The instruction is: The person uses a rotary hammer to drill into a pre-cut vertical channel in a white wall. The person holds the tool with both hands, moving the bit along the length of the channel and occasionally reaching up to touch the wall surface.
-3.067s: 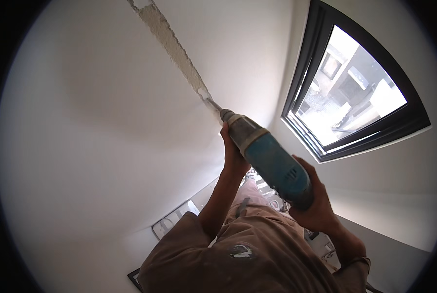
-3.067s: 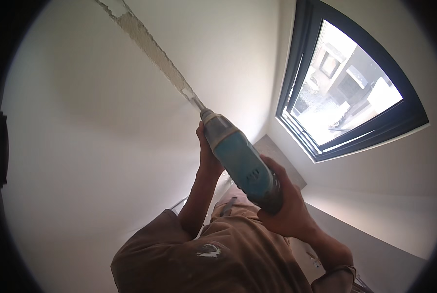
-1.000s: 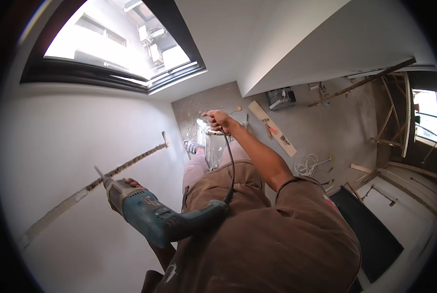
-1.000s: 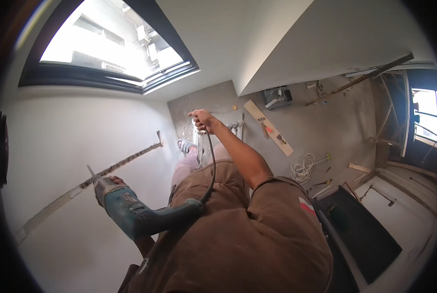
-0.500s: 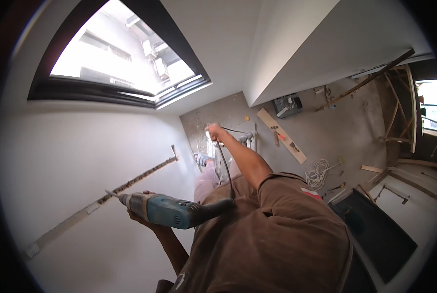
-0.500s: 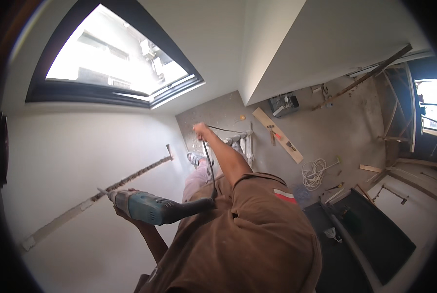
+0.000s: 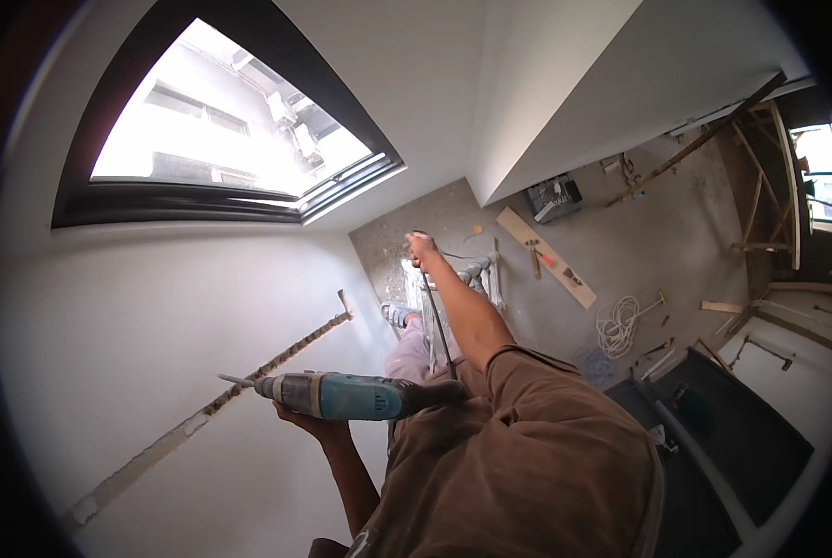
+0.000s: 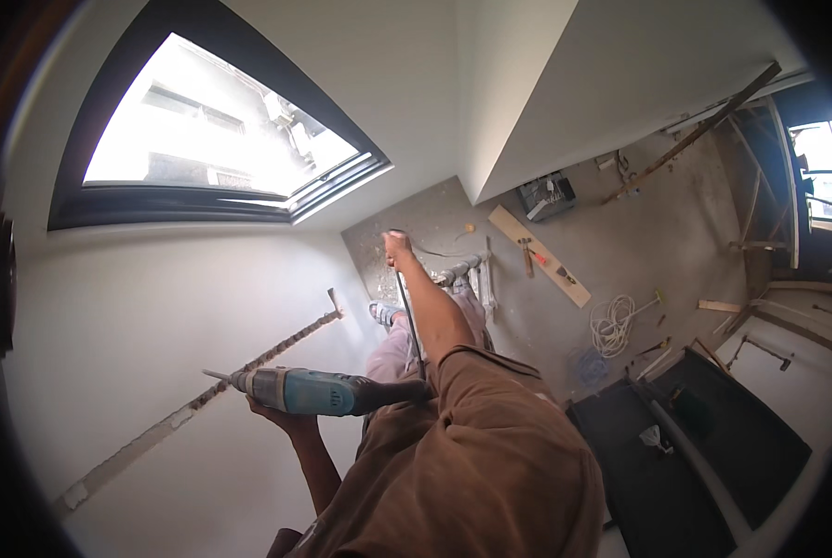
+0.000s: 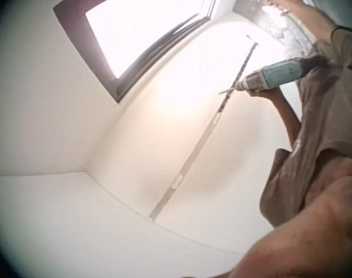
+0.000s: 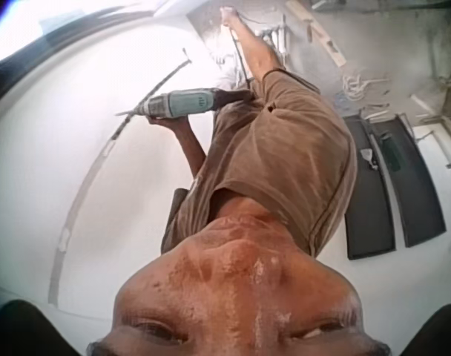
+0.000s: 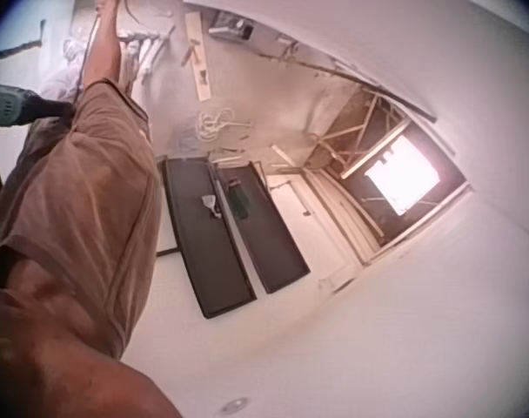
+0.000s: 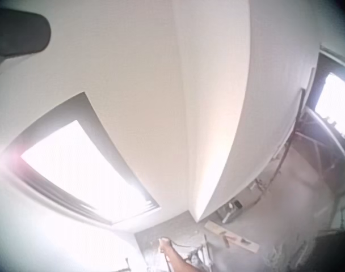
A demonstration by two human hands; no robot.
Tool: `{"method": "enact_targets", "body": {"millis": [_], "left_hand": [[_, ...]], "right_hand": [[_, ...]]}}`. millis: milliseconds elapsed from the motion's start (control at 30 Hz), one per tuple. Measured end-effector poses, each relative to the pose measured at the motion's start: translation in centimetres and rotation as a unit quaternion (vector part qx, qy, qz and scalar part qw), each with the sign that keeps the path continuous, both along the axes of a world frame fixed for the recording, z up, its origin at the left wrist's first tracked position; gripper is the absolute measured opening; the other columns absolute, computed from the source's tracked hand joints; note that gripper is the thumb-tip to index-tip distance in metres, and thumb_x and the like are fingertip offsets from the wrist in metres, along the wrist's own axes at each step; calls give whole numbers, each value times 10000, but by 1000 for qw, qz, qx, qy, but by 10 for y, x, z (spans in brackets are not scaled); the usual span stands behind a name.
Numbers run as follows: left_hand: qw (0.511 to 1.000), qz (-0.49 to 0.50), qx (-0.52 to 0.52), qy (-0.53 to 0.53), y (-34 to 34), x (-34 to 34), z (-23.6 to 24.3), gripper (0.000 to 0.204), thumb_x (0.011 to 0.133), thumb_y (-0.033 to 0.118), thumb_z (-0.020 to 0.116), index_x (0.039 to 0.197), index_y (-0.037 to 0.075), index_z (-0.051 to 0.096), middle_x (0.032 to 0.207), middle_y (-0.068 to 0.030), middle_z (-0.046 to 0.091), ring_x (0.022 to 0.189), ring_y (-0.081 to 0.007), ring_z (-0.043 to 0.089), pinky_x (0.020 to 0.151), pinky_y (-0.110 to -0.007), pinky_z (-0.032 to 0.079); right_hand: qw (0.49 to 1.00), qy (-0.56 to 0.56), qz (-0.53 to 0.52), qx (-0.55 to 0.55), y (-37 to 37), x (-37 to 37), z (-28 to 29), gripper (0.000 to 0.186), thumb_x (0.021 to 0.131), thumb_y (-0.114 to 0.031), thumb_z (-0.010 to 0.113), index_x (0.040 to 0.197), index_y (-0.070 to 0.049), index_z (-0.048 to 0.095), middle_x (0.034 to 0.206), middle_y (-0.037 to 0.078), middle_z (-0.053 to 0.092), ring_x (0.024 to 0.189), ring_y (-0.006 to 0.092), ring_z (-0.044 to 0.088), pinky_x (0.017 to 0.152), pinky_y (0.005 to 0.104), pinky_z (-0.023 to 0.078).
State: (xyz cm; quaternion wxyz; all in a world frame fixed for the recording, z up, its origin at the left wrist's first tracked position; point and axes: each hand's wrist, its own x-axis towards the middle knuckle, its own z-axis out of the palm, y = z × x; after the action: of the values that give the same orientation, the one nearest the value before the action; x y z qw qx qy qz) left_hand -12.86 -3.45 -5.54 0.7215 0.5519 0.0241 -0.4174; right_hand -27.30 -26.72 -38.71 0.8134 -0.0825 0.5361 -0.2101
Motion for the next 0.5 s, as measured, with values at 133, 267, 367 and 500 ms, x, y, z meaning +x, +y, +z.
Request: {"method": "enact_targets", "body": {"millis": [133, 267, 367, 500], "left_hand": [[999, 34, -1, 42, -14, 5, -4, 526, 868, 611, 376, 1024, 135, 537, 963, -70, 586, 898, -237, 600, 795, -438, 512], [999, 12, -19, 35, -14, 6, -12, 530, 871, 611, 373, 1032, 133, 534, 960, -55, 587, 896, -228, 605, 798, -431, 514], [999, 15, -13, 33, -16, 18, -25, 526, 874, 611, 369, 1043, 139, 528, 975, -48, 586, 898, -214, 605, 798, -423, 517], [999, 33, 2, 39, -15, 18, -34, 520, 873, 611, 376, 1038, 143, 530, 966, -44, 584, 897, -207, 606, 796, -417, 521]], "right_hand": [[998, -13, -54, -36, -15, 20, 20, 184, 940, -214, 484, 1087, -147, 570, 556, -75, 272, 407, 46, 225, 339, 223, 188], [988, -132, -14, -82, -29, 4, 17, 258, 956, -223, 450, 1202, -159, 494, 564, -79, 274, 412, 37, 228, 347, 207, 195], [989, -115, 3, -88, -32, -2, 24, 257, 964, -204, 415, 1205, -153, 490, 572, -79, 269, 417, 33, 222, 350, 194, 210], [985, -156, 9, -76, -29, -14, 22, 247, 951, -201, 421, 1171, -129, 505, 566, -73, 303, 413, 36, 255, 349, 200, 223]]}}
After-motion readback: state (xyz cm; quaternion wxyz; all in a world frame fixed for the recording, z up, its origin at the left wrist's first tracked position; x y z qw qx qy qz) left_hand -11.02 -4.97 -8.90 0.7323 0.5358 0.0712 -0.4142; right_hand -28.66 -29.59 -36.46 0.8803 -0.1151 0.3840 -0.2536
